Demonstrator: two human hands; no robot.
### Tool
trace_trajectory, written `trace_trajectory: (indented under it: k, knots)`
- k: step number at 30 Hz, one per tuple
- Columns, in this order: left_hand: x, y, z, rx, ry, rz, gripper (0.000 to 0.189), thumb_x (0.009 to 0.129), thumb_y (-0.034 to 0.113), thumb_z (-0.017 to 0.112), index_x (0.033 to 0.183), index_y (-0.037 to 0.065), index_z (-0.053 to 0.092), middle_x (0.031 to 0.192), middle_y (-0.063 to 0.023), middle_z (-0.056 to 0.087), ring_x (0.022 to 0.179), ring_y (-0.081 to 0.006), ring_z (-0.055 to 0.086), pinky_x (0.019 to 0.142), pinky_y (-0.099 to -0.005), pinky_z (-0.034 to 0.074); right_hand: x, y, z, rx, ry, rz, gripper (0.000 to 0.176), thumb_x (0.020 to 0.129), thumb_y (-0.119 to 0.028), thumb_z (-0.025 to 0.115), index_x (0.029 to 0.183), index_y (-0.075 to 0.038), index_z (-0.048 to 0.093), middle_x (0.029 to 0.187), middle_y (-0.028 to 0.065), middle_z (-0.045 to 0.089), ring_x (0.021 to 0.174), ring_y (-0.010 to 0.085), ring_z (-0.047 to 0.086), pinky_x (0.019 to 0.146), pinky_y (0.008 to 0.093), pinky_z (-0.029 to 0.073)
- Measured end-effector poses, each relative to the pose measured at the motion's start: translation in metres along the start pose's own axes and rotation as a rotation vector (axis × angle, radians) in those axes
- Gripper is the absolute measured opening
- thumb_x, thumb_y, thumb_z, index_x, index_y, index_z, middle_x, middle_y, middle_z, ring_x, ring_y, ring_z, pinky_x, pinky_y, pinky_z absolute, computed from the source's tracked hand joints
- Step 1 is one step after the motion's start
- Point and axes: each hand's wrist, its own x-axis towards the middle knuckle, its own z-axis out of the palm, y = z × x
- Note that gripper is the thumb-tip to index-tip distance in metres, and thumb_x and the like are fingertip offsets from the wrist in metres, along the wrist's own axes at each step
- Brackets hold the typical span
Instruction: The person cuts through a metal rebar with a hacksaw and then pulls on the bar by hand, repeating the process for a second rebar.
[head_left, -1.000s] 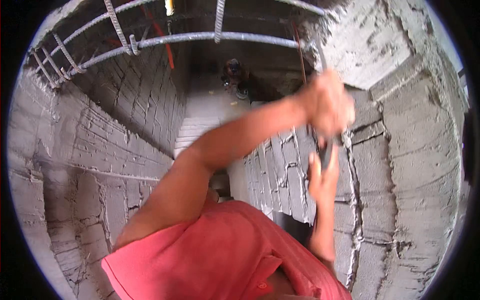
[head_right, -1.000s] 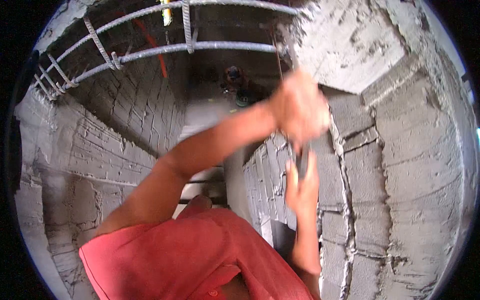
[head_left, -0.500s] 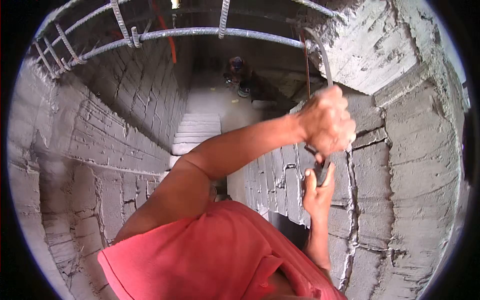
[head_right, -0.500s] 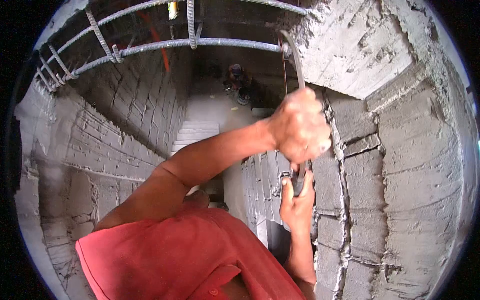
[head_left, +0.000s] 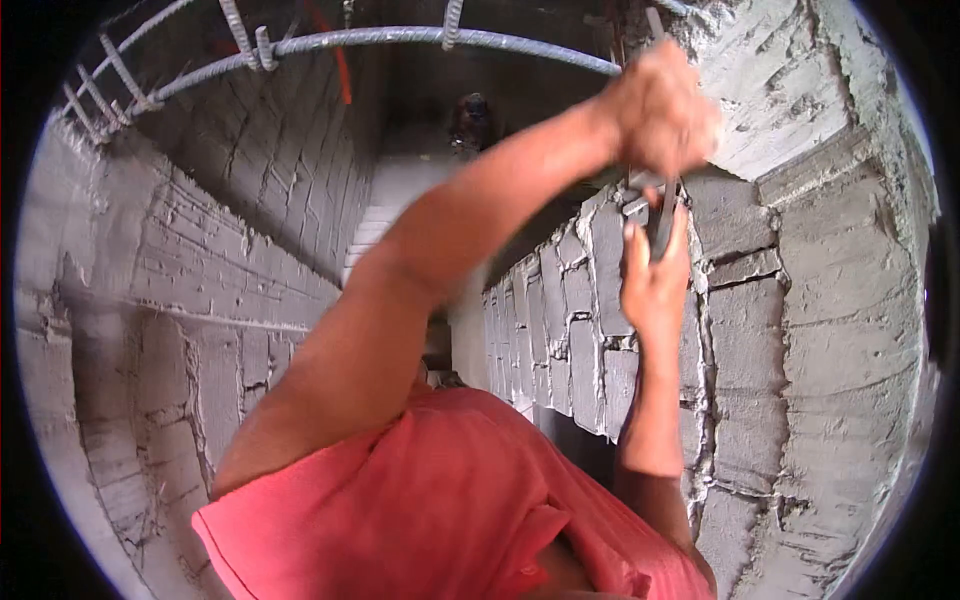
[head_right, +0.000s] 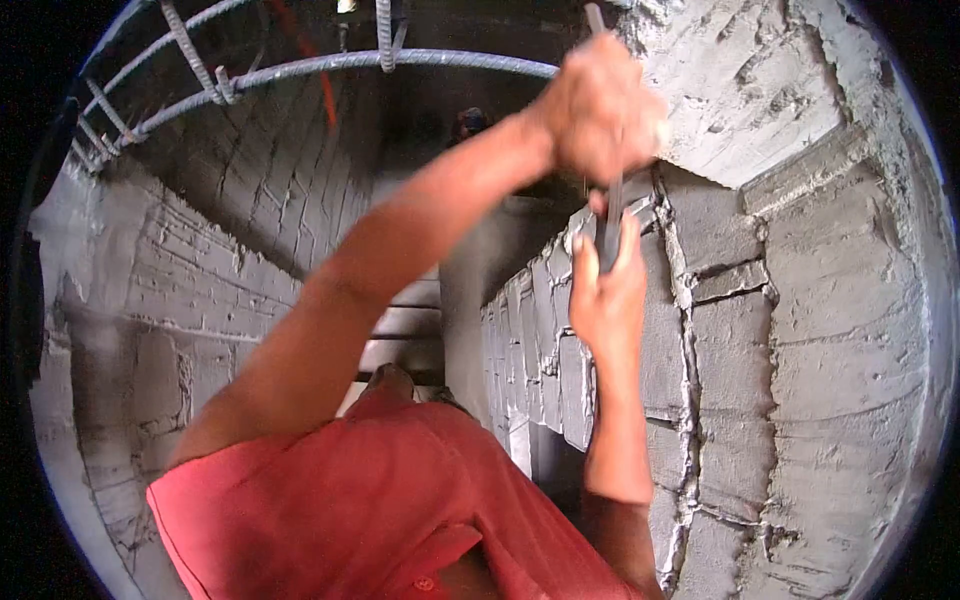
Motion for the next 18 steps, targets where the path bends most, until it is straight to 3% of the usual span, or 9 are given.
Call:
trace_trajectory:
  k: [1, 4, 5, 8, 10, 11, 13, 16, 18]
  knots:
    - [0.010, -0.009, -0.005, -0.028, 0.043, -0.095, 0.027, 0.071, 0.037, 0.064, 0.057, 0.018, 0.052, 0.057, -0.0053, 0.050, 0.056, -0.0287, 0.052, 0.058, -0.0449, 0.040, 0.005, -0.008, -0.002, 0.213, -0.066, 0.259, 0.039, 0.100, -0.010, 0.058, 0.138, -0.003, 0.055, 0.104, 0.0173, 0.067, 0.084, 0.0260, 0.063, 0.083, 0.0388, 0.051]
    - [0.012, 0.026, 0.004, -0.052, -0.049, -0.153, 0.035, 0.072, 0.040, 0.065, 0.057, 0.017, 0.044, 0.056, -0.0051, 0.049, 0.054, -0.0259, 0.049, 0.060, -0.0432, 0.039, -0.019, 0.003, -0.010, 0.135, 0.013, 0.129, 0.040, 0.099, -0.007, 0.058, 0.138, -0.001, 0.055, 0.106, 0.0162, 0.067, 0.087, 0.0253, 0.063, 0.084, 0.0366, 0.051]
    - [0.008, 0.050, 0.005, -0.052, -0.018, -0.108, 0.035, 0.072, 0.040, 0.065, 0.056, 0.017, 0.043, 0.054, -0.0040, 0.047, 0.052, -0.0244, 0.047, 0.059, -0.0421, 0.038, -0.048, 0.019, -0.017, 0.074, -0.028, 0.122, 0.042, 0.100, -0.011, 0.057, 0.141, -0.002, 0.051, 0.071, -0.0015, 0.050, 0.056, 0.0071, 0.045, 0.050, 0.0268, 0.039]
    - [-0.002, 0.104, 0.000, -0.225, 0.130, -0.221, 0.029, 0.062, 0.033, 0.066, 0.048, 0.019, 0.045, 0.044, -0.0009, 0.045, 0.046, -0.0214, 0.044, 0.054, -0.0390, 0.037, -0.103, 0.035, -0.018, -0.020, 0.014, 0.022, 0.046, 0.098, -0.010, 0.057, 0.142, 0.003, 0.050, 0.100, 0.0091, 0.064, 0.066, 0.0120, 0.056, 0.060, 0.0306, 0.047]
    - [-0.003, 0.062, 0.017, -0.099, 0.115, -0.118, 0.031, 0.065, 0.033, 0.066, 0.048, 0.019, 0.045, 0.045, -0.0020, 0.045, 0.047, -0.0229, 0.047, 0.055, -0.0411, 0.038, -0.060, 0.040, -0.010, -0.067, 0.021, -0.051, 0.045, 0.099, -0.009, 0.058, 0.142, 0.002, 0.050, 0.112, 0.0105, 0.063, 0.068, 0.0123, 0.056, 0.061, 0.0295, 0.047]
    - [-0.001, 0.026, 0.020, -0.064, 0.091, -0.021, 0.029, 0.073, 0.031, 0.066, 0.054, 0.018, 0.049, 0.052, -0.0048, 0.048, 0.049, -0.0256, 0.047, 0.058, -0.0412, 0.040, -0.025, 0.016, -0.004, 0.082, -0.008, 0.180, 0.041, 0.098, -0.008, 0.056, 0.137, 0.004, 0.053, 0.118, 0.0232, 0.067, 0.107, 0.0320, 0.066, 0.096, 0.0422, 0.049]
    - [0.015, -0.002, 0.005, -0.068, 0.042, -0.066, 0.026, 0.071, 0.036, 0.068, 0.057, 0.021, 0.052, 0.056, -0.0040, 0.049, 0.056, -0.0258, 0.052, 0.058, -0.0433, 0.040, 0.003, 0.004, -0.004, 0.287, -0.022, 0.268, 0.039, 0.098, -0.010, 0.060, 0.135, 0.002, 0.054, 0.104, 0.0195, 0.064, 0.089, 0.0306, 0.062, 0.085, 0.0394, 0.050]
    - [0.004, 0.030, 0.003, -0.060, -0.011, 0.013, 0.029, 0.074, 0.038, 0.066, 0.058, 0.020, 0.050, 0.056, -0.0030, 0.048, 0.055, -0.0247, 0.051, 0.057, -0.0442, 0.037, -0.029, 0.005, -0.013, 0.075, -0.027, 0.150, 0.037, 0.099, -0.009, 0.059, 0.133, 0.003, 0.054, 0.101, 0.0179, 0.064, 0.085, 0.0304, 0.063, 0.081, 0.0396, 0.051]
    - [0.000, 0.092, 0.005, -0.106, 0.089, -0.151, 0.027, 0.058, 0.037, 0.065, 0.050, 0.021, 0.045, 0.046, -0.0005, 0.046, 0.050, -0.0218, 0.049, 0.061, -0.0407, 0.041, -0.081, 0.002, -0.032, 0.040, -0.124, 0.334, 0.036, 0.098, -0.009, 0.057, 0.132, 0.003, 0.054, 0.109, 0.0240, 0.065, 0.095, 0.0328, 0.066, 0.088, 0.0417, 0.051]
